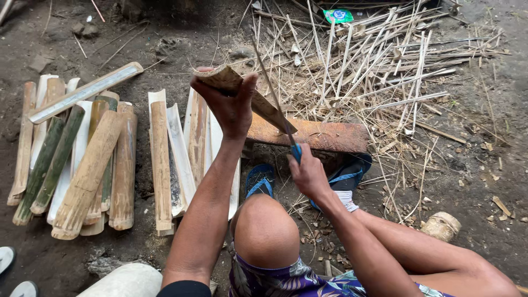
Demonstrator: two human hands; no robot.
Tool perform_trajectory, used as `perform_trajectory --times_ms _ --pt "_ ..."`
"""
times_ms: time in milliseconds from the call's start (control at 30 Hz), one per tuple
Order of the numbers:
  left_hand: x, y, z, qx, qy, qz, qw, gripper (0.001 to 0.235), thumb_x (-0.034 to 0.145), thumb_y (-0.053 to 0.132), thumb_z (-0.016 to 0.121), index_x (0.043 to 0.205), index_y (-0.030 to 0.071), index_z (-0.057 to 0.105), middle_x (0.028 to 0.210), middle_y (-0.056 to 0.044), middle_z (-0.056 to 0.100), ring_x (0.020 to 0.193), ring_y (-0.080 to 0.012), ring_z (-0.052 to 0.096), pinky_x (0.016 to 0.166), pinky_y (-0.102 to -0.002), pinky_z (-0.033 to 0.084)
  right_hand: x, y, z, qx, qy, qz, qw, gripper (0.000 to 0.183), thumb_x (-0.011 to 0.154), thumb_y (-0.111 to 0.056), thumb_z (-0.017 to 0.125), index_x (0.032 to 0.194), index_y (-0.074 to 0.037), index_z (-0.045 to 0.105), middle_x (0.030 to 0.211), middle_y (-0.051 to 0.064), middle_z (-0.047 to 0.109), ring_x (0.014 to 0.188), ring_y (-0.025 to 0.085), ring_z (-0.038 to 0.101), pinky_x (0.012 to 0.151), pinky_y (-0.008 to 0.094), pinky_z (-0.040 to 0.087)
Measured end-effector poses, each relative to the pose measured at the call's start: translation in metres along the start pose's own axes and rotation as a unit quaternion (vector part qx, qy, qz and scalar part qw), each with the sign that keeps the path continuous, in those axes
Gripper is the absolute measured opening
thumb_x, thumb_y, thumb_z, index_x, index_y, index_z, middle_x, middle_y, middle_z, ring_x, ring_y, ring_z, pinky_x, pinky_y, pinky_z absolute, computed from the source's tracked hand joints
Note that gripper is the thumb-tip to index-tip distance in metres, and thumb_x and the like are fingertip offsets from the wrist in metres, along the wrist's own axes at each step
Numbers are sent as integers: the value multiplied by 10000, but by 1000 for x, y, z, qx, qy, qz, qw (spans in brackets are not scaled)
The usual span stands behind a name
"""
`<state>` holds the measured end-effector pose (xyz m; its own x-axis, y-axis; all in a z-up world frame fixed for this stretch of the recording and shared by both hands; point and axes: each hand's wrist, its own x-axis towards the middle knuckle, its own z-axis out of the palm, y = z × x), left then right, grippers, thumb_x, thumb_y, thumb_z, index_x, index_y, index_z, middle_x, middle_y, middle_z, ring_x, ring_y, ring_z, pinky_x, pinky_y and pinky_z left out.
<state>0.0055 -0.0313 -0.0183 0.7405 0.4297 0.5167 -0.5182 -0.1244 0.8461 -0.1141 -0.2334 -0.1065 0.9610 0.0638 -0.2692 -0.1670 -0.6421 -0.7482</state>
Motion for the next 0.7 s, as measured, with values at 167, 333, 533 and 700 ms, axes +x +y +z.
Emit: perform_trajectory --times_ms 167,333,533,700 --pt "2 -16 -13 20 56 -23 998 947 872 471 868 1410 46 215 1204 -81 395 1058 -146 497 860 -276 577 0 7 32 30 47 -27 998 264 1041 -282 558 1151 -59 469 760 248 709 681 445 719 575 544 513" --pt "11 -38 -34 75 64 6 995 1050 966 472 860 1516 25 85 1336 -141 375 1228 -228 485 1157 -347 492 34 114 45 -56 34 139 988 321 998 -333 583 1145 -59 505 896 299 710 879 496 704 774 560 533" --pt "-21 -46 -21 6 -37 -164 986 1145 950 476 768 1576 97 -113 1298 -189 566 1169 -308 641 1187 -434 431 34 171 57 -43 45 105 992 341 969 -344 621 1129 -56 530 901 299 684 928 521 659 790 548 511" --pt "4 -55 -40 189 -79 -61 977 903 971 348 781 1529 182 91 1359 -144 533 1101 -262 694 930 -396 613 13 150 68 -31 53 74 995 332 998 -357 657 1041 -42 564 792 224 688 761 414 689 680 500 517"
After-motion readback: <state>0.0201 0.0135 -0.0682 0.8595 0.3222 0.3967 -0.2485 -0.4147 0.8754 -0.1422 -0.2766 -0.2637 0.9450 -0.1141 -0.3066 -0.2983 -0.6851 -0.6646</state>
